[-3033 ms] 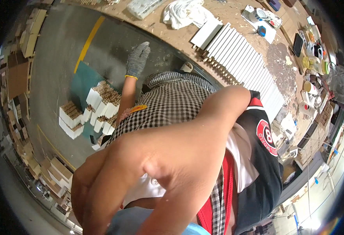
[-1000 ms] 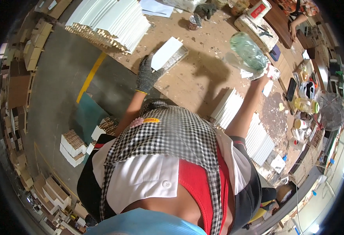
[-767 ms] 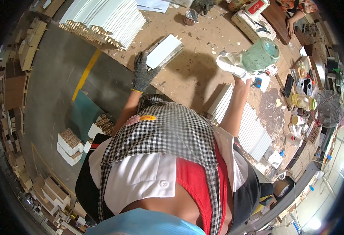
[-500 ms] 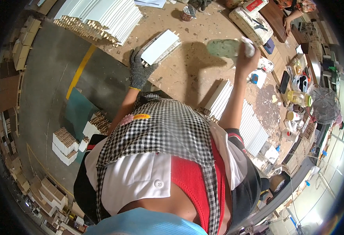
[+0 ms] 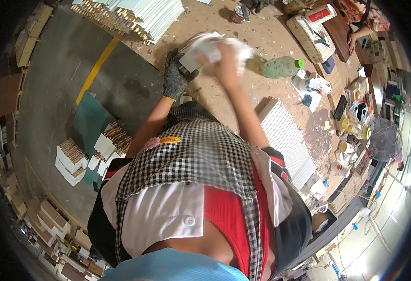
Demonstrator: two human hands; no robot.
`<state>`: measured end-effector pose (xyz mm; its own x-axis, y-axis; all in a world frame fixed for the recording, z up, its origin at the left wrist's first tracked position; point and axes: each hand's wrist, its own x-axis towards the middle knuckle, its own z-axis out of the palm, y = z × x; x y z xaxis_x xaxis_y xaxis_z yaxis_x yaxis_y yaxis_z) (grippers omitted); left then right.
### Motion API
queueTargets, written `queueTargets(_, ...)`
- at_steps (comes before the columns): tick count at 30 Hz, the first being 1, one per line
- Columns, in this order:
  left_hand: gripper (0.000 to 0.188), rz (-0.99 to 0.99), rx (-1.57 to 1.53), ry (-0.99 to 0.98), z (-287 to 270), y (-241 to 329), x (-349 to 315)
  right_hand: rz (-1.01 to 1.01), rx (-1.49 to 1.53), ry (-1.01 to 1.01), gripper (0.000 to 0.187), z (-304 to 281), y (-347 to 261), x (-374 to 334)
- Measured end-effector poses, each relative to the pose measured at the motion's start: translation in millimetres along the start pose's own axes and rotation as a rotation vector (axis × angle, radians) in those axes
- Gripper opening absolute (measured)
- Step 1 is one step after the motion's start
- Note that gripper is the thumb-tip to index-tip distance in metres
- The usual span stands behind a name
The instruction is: The person wipes white rectangular panels with a cloth and applies blue stickers to their surfaces.
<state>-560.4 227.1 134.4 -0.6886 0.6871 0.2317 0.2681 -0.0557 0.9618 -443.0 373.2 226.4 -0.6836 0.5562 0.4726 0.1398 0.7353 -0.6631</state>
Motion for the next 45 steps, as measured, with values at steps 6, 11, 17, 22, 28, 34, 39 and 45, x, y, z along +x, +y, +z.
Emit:
queueTargets(6, 0.068, 0.343, 0.455, 0.103, -7, 14, 11, -0.081, -0.392, -0.158, 0.038, 44, 70, 14)
queueTargets(11, 0.073, -0.183, -0.294, 0.07, -2, -28, -2, -0.478, -0.331, -0.3, 0.044, 56, 5, -17)
queueTargets(17, 0.07, 0.28, 0.421, 0.096, -2, 11, 5, 0.259, -0.414, -0.202, 0.026, -10, 138, 40)
queueTargets(22, 0.077, -0.159, 0.395, -0.132, -6, 2, 8, -0.054, -0.237, -0.092, 0.03, 20, 14, 17)
queueTargets(28, 0.074, 0.182, 0.337, 0.115, -4, -6, 10, -0.18, -0.309, -0.058, 0.033, 42, 85, 17)
queueTargets(34, 0.068, 0.075, 0.186, 0.077, -22, 35, 6, 0.568, -0.223, 0.046, 0.04, -7, 129, 62)
queueTargets(39, 0.064, -0.636, -0.59, 0.106, -23, 57, 15, 0.291, 0.056, 0.243, 0.038, -12, 77, 48)
queueTargets(45, 0.045, -0.32, 0.169, 0.049, -6, 41, 8, -0.374, 0.051, -0.101, 0.037, 38, -19, 29)
